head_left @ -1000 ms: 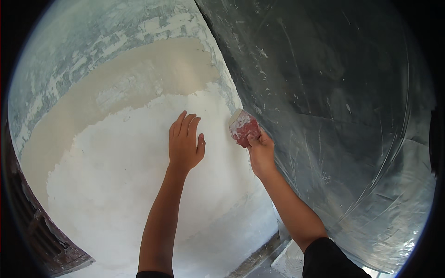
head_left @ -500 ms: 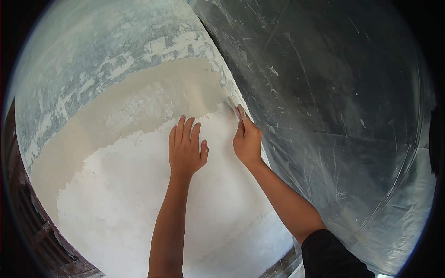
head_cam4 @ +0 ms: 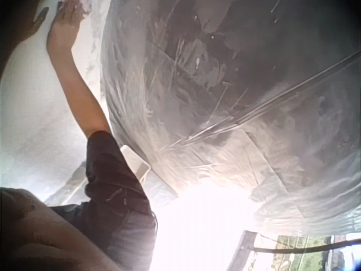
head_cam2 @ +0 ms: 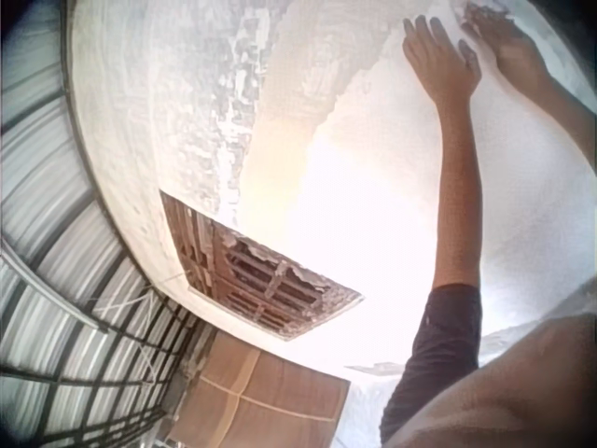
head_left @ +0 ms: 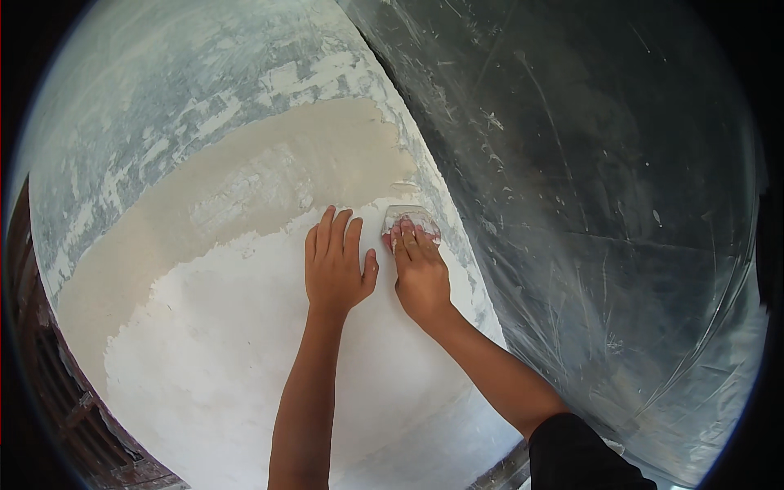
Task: The person applies plaster to a wall using a putty knife, taking the plaster from a bucket and spreading it onto the wall.
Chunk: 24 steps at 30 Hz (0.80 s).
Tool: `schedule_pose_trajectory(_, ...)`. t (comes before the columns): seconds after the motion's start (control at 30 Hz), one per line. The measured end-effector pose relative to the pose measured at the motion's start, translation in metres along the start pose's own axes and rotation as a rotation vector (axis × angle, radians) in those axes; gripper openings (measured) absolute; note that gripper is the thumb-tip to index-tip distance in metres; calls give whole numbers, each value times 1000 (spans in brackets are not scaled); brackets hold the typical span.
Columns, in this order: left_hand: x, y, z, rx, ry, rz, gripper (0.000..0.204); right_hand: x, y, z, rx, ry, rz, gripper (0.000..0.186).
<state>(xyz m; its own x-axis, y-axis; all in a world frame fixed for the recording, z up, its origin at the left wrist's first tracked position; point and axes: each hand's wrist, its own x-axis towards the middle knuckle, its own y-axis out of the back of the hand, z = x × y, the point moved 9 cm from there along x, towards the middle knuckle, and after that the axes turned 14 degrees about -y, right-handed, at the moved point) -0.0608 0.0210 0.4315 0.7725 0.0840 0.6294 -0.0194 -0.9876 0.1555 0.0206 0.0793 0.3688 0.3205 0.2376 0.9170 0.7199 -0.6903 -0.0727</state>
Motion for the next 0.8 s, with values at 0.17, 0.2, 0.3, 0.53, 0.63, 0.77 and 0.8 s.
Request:
schedule_pose_trajectory(0.17,-2,1,1,10,-18,-7,47,31,59,24,208,-75,78,46)
schedule_pose_trajectory(0.2,-4,1,1,-6,-19,-16,47,46,60,37,327,-134,86,44)
schedule_pose_trajectory(0.3,0,-1,1,-14,-23,-27,47,93,60,55,463,-150,30,44)
schedule_pose_trajectory(0.53,5,-1,7,20,-35,-39,47,141,17,53,451,-83,-198,57)
schedule_pose_trajectory(0.63,5,-4,9,20,-48,-45,47,151,35,82,393,-166,71,56)
schedule_pose_trajectory(0.77,2,-7,10,51,-81,-74,47,136,44,50,501,-14,63,55)
schedule_pose_trajectory(0.8,0,-7,7,52,-66,-78,47,135,26,42,504,-17,-77,55)
